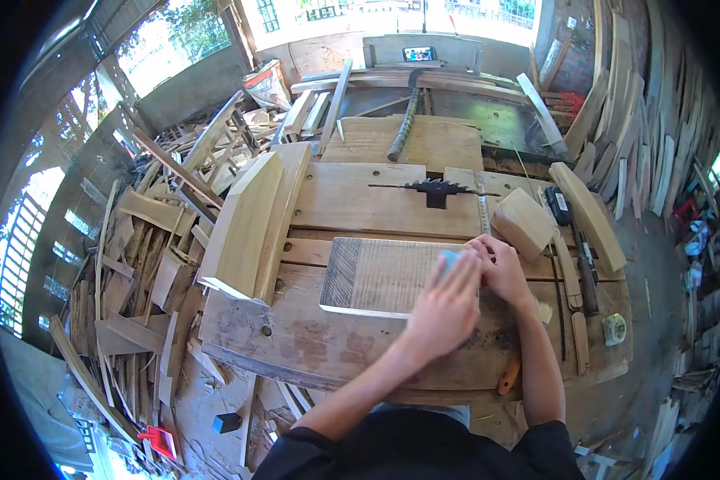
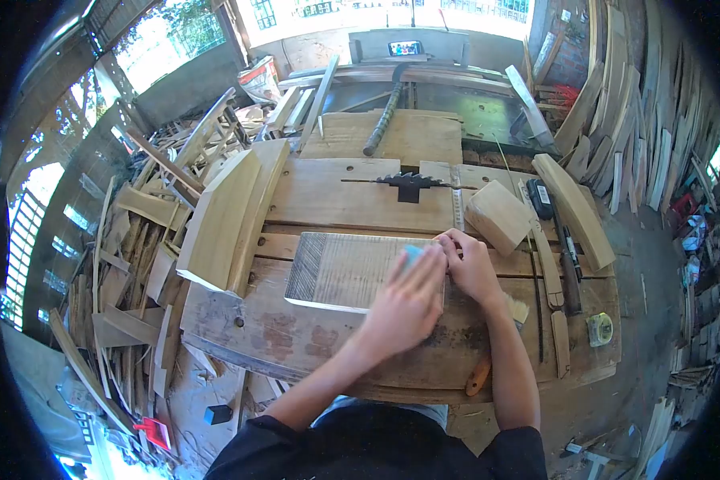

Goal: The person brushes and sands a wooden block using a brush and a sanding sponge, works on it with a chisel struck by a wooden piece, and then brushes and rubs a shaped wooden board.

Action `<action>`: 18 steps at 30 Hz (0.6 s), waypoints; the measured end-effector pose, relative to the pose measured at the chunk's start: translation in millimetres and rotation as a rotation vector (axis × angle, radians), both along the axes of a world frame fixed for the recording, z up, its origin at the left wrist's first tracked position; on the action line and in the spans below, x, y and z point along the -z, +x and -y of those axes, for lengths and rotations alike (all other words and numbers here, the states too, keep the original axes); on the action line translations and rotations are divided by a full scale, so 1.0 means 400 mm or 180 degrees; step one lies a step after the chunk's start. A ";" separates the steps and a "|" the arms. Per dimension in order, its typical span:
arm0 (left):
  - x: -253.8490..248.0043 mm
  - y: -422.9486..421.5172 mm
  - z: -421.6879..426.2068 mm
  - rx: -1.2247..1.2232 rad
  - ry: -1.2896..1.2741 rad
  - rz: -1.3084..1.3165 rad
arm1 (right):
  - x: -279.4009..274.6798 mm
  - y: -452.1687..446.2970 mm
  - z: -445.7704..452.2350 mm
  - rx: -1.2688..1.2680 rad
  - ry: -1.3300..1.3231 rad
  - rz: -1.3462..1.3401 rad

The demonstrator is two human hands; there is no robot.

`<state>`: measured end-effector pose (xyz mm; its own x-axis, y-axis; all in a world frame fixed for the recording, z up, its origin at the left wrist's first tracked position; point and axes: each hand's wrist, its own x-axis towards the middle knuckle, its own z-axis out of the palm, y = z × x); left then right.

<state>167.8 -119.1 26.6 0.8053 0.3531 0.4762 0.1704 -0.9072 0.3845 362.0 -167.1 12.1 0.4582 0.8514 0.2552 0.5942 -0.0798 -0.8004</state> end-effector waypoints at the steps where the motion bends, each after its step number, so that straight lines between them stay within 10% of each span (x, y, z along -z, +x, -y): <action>1: 0.000 0.002 0.017 0.0273 0.0001 0.0083 | -0.002 0.000 0.000 -0.0032 -0.0089 -0.0104; 18: -0.025 -0.220 -0.177 -0.1032 0.0117 -0.0214 | -0.007 -0.037 -0.006 0.0072 -0.0226 0.0163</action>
<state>79.6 -48.5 36.5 0.6838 0.5797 0.4430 0.4764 -0.8147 0.3307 347.1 -164.8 15.0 0.4653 0.8578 0.2182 0.6316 -0.1491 -0.7608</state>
